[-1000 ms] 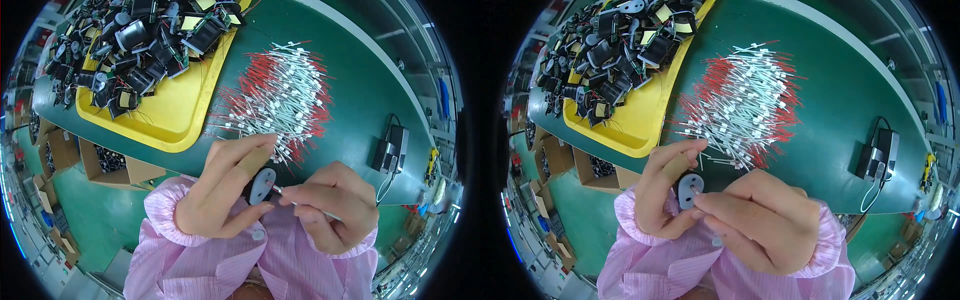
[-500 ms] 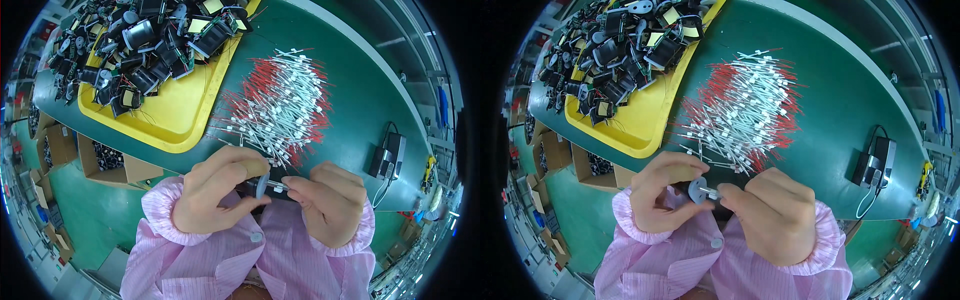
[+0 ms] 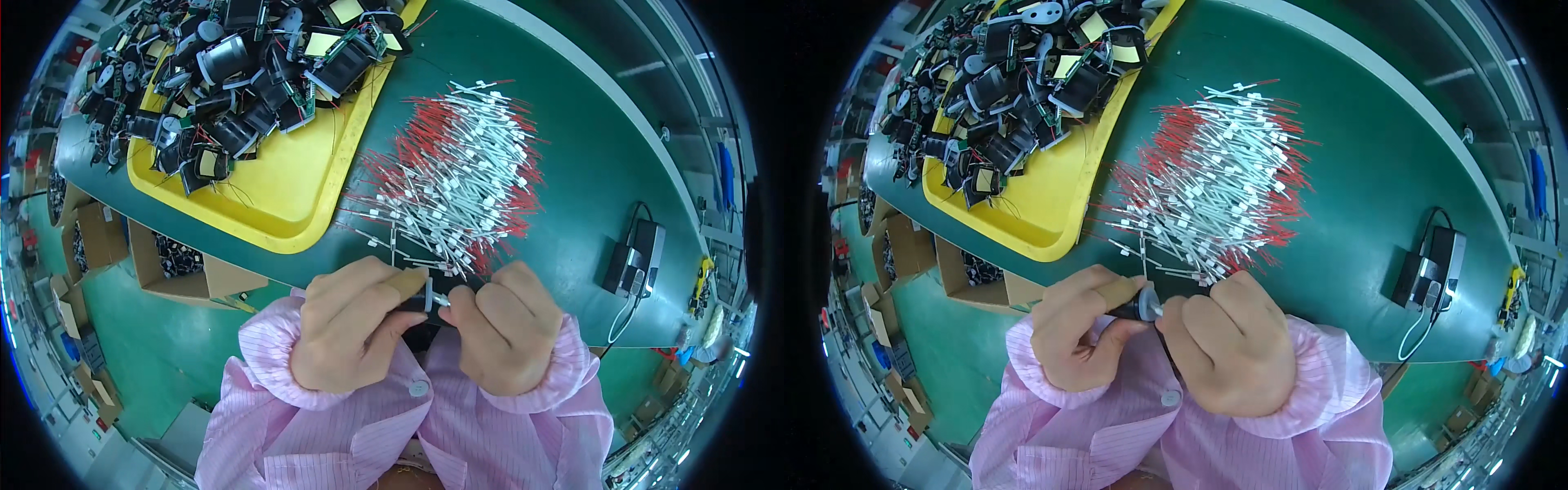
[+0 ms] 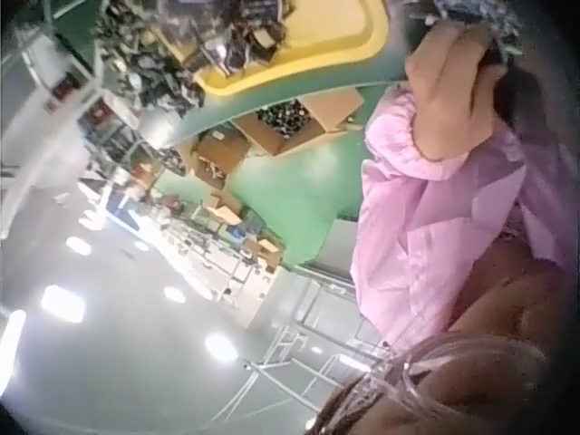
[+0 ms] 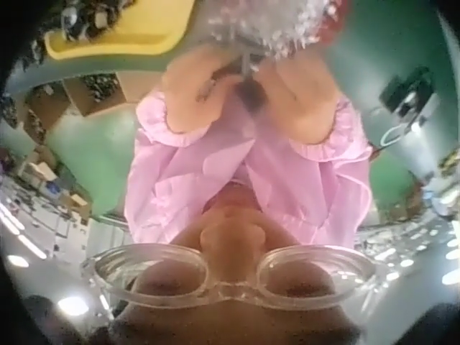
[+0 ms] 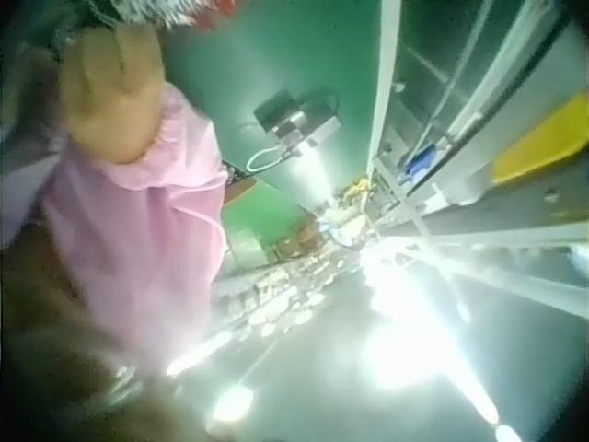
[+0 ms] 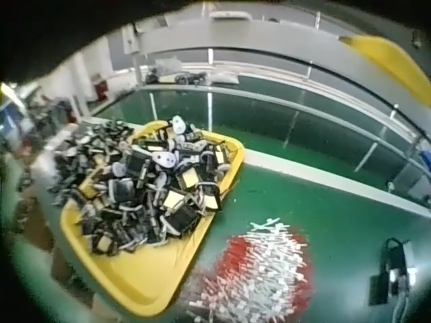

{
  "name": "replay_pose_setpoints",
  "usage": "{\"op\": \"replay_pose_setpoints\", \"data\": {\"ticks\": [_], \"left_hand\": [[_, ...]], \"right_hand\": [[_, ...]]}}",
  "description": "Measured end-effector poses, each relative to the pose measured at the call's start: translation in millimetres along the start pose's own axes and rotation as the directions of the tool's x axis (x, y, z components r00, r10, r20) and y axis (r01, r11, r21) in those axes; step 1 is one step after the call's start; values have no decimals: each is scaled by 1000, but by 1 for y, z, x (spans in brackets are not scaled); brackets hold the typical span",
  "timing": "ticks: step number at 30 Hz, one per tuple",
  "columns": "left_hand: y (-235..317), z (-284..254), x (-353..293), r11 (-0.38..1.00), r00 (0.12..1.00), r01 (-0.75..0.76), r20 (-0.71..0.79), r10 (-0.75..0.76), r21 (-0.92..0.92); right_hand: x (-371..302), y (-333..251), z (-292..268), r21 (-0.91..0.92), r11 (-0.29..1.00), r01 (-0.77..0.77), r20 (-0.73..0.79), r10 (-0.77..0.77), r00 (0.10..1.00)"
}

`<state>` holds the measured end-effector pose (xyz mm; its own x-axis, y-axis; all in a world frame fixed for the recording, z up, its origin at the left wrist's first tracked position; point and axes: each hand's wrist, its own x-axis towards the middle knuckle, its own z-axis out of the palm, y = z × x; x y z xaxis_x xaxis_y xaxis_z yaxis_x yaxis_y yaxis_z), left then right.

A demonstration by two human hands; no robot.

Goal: The person picks up a black component from a yellow tray, inserts a wire from a pile into it, and then pushes a small white part into the component before setting it aside.

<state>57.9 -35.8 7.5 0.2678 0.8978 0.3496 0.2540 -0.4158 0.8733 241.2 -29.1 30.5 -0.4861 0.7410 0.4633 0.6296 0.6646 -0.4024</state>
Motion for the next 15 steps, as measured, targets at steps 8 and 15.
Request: {"op": "replay_pose_setpoints", "data": {"ticks": [8,15], "left_hand": [[-4,-9,11,998,998,62,10,-62,12],[-51,-62,38,393,922,249,-341,184,885]], "right_hand": [[13,25,-4,191,980,-52,162,21,987],[69,227,-63,129,691,-711,-133,722,679]]}}
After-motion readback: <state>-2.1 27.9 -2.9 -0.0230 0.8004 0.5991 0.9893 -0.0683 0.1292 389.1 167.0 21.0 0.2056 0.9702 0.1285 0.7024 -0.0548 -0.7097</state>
